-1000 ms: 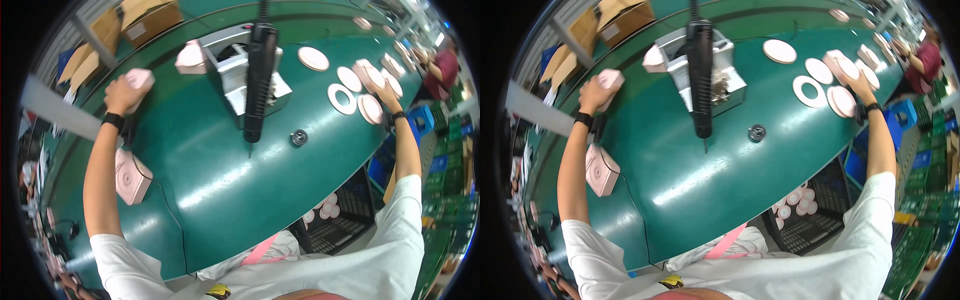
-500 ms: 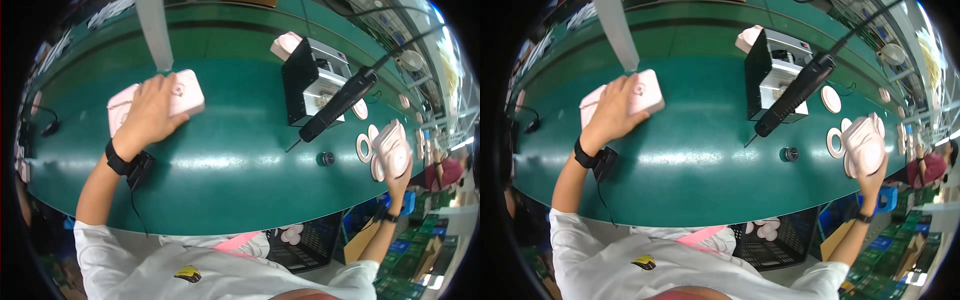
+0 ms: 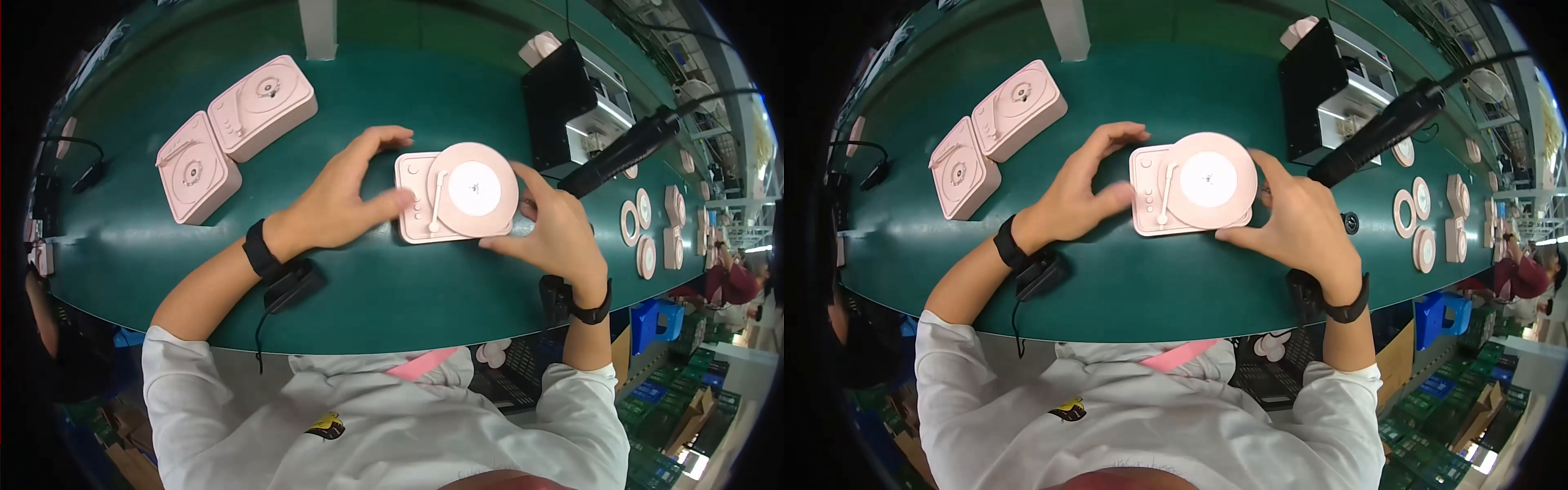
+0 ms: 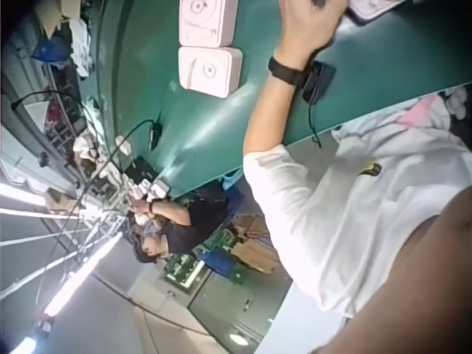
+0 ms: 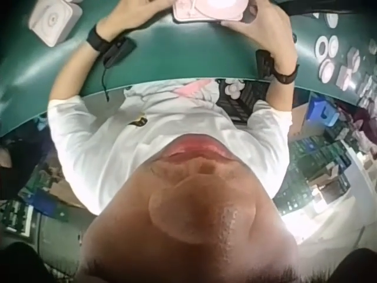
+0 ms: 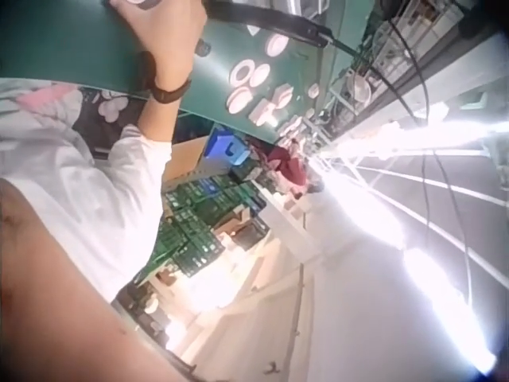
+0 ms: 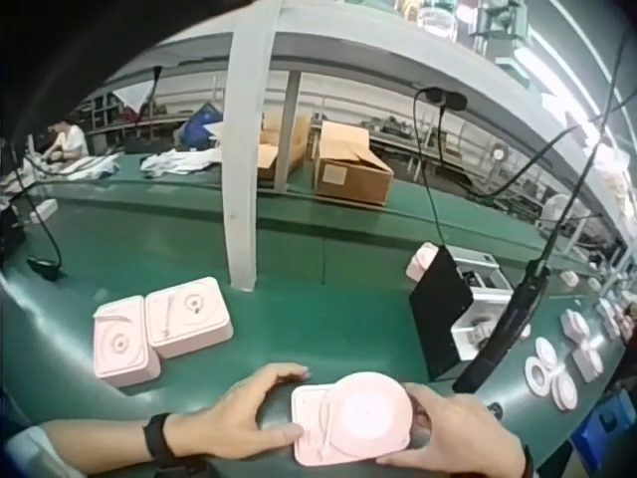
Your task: The person assembles pink record players by placing a white turntable onto each base and using a power screwdriver to fasten a screw into the center. They repeat this process for several units, setting the completed record players aside on the green workbench.
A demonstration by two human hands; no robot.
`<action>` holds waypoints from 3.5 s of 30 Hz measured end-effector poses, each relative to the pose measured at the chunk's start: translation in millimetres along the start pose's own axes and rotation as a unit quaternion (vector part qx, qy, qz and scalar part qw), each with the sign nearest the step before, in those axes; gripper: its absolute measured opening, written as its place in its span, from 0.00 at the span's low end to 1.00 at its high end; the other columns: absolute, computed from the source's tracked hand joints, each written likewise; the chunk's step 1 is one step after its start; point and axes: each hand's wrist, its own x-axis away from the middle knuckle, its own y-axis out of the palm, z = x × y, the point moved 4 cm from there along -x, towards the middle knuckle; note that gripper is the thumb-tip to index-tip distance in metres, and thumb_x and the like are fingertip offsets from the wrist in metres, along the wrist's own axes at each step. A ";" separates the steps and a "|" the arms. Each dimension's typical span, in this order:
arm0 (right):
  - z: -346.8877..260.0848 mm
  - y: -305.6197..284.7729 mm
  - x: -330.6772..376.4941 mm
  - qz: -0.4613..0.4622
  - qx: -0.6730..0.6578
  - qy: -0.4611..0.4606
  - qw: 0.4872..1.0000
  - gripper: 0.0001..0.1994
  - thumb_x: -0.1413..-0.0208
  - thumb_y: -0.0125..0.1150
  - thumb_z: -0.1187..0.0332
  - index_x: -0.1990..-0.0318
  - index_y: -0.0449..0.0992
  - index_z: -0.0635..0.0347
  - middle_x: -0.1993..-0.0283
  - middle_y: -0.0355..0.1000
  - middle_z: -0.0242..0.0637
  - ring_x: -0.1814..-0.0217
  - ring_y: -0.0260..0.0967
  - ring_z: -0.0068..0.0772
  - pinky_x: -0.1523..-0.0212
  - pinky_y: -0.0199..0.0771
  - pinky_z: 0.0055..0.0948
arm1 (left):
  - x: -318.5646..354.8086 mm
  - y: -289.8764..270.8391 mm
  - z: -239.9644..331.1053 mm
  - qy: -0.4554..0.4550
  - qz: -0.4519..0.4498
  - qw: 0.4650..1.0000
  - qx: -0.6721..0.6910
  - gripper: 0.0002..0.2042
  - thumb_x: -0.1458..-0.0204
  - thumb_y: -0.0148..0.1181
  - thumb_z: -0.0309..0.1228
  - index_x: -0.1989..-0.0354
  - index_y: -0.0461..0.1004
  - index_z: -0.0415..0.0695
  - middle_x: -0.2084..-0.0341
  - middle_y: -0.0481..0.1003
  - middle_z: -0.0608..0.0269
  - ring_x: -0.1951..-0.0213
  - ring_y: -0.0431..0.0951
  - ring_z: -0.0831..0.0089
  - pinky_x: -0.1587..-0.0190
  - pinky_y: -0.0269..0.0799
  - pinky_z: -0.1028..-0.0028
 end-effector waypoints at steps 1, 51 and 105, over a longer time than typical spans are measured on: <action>-2.3 -2.6 -3.2 -0.005 0.003 -0.003 1.000 0.40 0.64 0.84 0.60 0.40 0.73 0.65 0.67 0.77 0.46 0.66 0.78 0.37 0.62 0.76 0.32 | 3.0 0.2 1.6 0.012 0.003 1.000 -0.026 0.39 0.50 0.73 0.45 0.34 0.64 0.37 0.38 0.68 0.44 0.35 0.68 0.47 0.32 0.64 0.57; -23.6 38.8 -46.6 0.314 -0.164 -0.146 0.924 0.11 0.28 0.55 0.71 0.62 0.78 0.70 0.67 0.78 0.40 0.71 0.76 0.24 0.68 0.77 0.20 | 9.6 3.5 8.4 0.002 0.010 0.989 -0.148 0.43 0.58 0.80 0.41 0.34 0.63 0.42 0.30 0.62 0.43 0.30 0.64 0.45 0.31 0.66 0.56; 84.6 -83.3 50.1 0.676 -0.140 -0.057 0.721 0.20 0.23 0.45 0.58 0.66 0.71 0.62 0.77 0.67 0.32 0.76 0.64 0.18 0.72 0.71 0.22 | -6.2 -9.6 3.4 -0.040 0.045 0.928 -0.366 0.29 0.40 0.60 0.29 0.32 0.62 0.34 0.28 0.59 0.40 0.26 0.57 0.42 0.25 0.52 0.53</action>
